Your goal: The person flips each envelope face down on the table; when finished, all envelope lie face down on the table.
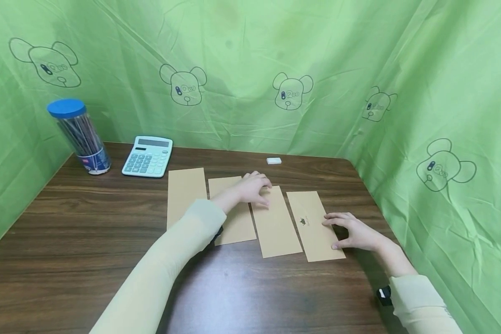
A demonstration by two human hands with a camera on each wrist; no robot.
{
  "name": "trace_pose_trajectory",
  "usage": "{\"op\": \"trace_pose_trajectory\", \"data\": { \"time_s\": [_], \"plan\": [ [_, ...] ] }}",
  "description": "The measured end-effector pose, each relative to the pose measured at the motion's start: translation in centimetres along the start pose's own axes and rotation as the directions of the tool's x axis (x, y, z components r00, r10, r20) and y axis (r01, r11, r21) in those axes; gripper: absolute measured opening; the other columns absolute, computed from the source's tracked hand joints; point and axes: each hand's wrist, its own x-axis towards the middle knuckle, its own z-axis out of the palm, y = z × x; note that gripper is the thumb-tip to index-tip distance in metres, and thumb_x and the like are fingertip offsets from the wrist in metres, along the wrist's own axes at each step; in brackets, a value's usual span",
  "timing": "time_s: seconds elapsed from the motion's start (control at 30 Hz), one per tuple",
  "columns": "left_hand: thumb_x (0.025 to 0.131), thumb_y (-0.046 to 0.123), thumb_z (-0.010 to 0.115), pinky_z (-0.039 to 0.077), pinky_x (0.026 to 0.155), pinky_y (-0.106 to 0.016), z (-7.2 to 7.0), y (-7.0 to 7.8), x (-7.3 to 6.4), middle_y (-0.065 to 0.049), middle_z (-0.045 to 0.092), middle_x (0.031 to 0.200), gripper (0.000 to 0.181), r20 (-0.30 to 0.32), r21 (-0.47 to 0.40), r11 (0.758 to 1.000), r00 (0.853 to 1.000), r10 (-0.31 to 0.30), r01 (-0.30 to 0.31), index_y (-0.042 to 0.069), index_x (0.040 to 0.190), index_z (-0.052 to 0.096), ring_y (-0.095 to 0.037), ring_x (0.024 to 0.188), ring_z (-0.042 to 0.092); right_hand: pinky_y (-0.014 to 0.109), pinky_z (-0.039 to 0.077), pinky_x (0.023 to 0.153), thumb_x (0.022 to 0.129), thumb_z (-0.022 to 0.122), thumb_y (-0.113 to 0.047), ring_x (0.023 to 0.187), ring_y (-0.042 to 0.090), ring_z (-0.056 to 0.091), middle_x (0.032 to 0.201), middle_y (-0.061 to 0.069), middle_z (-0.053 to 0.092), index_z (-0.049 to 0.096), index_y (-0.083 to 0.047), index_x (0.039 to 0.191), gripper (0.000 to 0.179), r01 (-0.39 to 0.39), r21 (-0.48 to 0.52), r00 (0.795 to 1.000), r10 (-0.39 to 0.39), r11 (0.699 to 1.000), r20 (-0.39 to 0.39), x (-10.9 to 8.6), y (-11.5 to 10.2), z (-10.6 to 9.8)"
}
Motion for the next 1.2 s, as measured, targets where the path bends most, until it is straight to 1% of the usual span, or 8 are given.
{"op": "trace_pose_trajectory", "data": {
  "time_s": [0.27, 0.37, 0.47, 0.6, 0.8, 0.93, 1.07, 1.2],
  "plan": [
    [0.075, 0.047, 0.075, 0.03, 0.106, -0.045, 1.1, 2.9, 1.5, -0.003, 0.048, 0.14, 0.076, 0.032, -0.069, 0.997, 0.999, 0.023, -0.021, 0.011, 0.135, 0.048, -0.024, 0.13, 0.036, 0.058, 0.036, 0.095, 0.069, 0.081, -0.04, 0.124, 0.039, 0.04, 0.136, 0.014, 0.05, 0.059, -0.011, 0.124, 0.067, 0.013, -0.005, 1.0, -0.013, 1.0, -0.005, 0.0, 0.5, 0.0],
    [0.075, 0.048, 0.075, 0.028, 0.108, -0.046, 1.9, 3.6, 2.1, -0.002, 0.046, 0.142, 0.077, 0.041, -0.073, 0.997, 0.999, 0.025, -0.022, 0.012, 0.137, 0.045, -0.023, 0.132, 0.034, 0.058, 0.036, 0.095, 0.069, 0.081, -0.042, 0.124, 0.038, 0.041, 0.135, 0.013, 0.05, 0.059, -0.012, 0.124, 0.067, 0.024, -0.01, 1.0, -0.024, 1.0, -0.014, 0.1, 0.7, 0.2],
    [0.076, 0.049, 0.074, 0.025, 0.11, -0.047, 2.6, 4.2, 2.4, -0.001, 0.043, 0.144, 0.078, 0.066, -0.071, 0.997, 0.998, 0.018, -0.013, 0.014, 0.139, 0.043, -0.023, 0.135, 0.03, 0.057, 0.036, 0.095, 0.069, 0.08, -0.043, 0.123, 0.037, 0.041, 0.135, 0.013, 0.05, 0.059, -0.012, 0.124, 0.067, 0.036, -0.01, 0.999, -0.036, 0.999, -0.022, 0.1, 0.9, 0.4],
    [0.076, 0.05, 0.073, 0.023, 0.111, -0.045, 2.9, 4.8, 2.7, -0.001, 0.04, 0.147, 0.081, 0.095, -0.071, 0.997, 0.995, 0.01, -0.003, 0.014, 0.141, 0.041, -0.024, 0.138, 0.025, 0.056, 0.036, 0.095, 0.068, 0.081, -0.043, 0.123, 0.036, 0.042, 0.135, 0.012, 0.051, 0.059, -0.013, 0.124, 0.068, 0.042, -0.013, 0.999, -0.042, 0.999, -0.022, 0.1, 0.9, 0.4],
    [0.075, 0.049, 0.074, 0.022, 0.111, -0.044, 2.7, 5.1, 2.7, -0.001, 0.043, 0.145, 0.083, 0.108, -0.082, 0.996, 0.994, -0.008, 0.017, 0.014, 0.142, 0.04, -0.024, 0.138, 0.026, 0.056, 0.036, 0.096, 0.067, 0.081, -0.043, 0.123, 0.035, 0.042, 0.135, 0.012, 0.051, 0.06, -0.013, 0.124, 0.068, 0.045, -0.018, 0.999, -0.045, 0.999, -0.009, 0.2, 0.9, 0.0],
    [0.076, 0.045, 0.075, 0.021, 0.112, -0.045, 2.6, 4.9, 2.6, -0.002, 0.042, 0.145, 0.08, 0.116, -0.125, 0.992, 0.993, -0.012, 0.026, 0.014, 0.141, 0.041, -0.023, 0.137, 0.028, 0.055, 0.036, 0.095, 0.067, 0.082, -0.041, 0.123, 0.034, 0.043, 0.135, 0.012, 0.051, 0.06, -0.013, 0.124, 0.067, 0.053, -0.019, 0.999, -0.053, 0.998, -0.002, 0.2, 0.9, -0.2],
    [0.077, 0.042, 0.076, 0.02, 0.112, -0.046, 2.6, 4.7, 2.6, -0.003, 0.042, 0.146, 0.077, 0.115, -0.165, 0.986, 0.993, 0.008, 0.011, 0.014, 0.14, 0.042, -0.024, 0.137, 0.027, 0.053, 0.036, 0.095, 0.067, 0.082, -0.04, 0.123, 0.034, 0.043, 0.135, 0.012, 0.051, 0.06, -0.012, 0.124, 0.067, 0.06, -0.019, 0.998, -0.06, 0.998, -0.004, 0.1, 1.0, -0.1],
    [0.076, 0.035, 0.078, 0.023, 0.111, -0.047, 2.6, 4.4, 2.8, -0.004, 0.044, 0.143, 0.072, 0.076, -0.198, 0.98, 0.996, 0.035, -0.019, 0.014, 0.138, 0.045, -0.025, 0.135, 0.031, 0.052, 0.035, 0.094, 0.067, 0.082, -0.039, 0.122, 0.034, 0.043, 0.134, 0.013, 0.052, 0.06, -0.011, 0.124, 0.067, 0.076, -0.017, 0.997, -0.076, 0.997, -0.013, 0.0, 1.2, 0.0]
  ]
}}
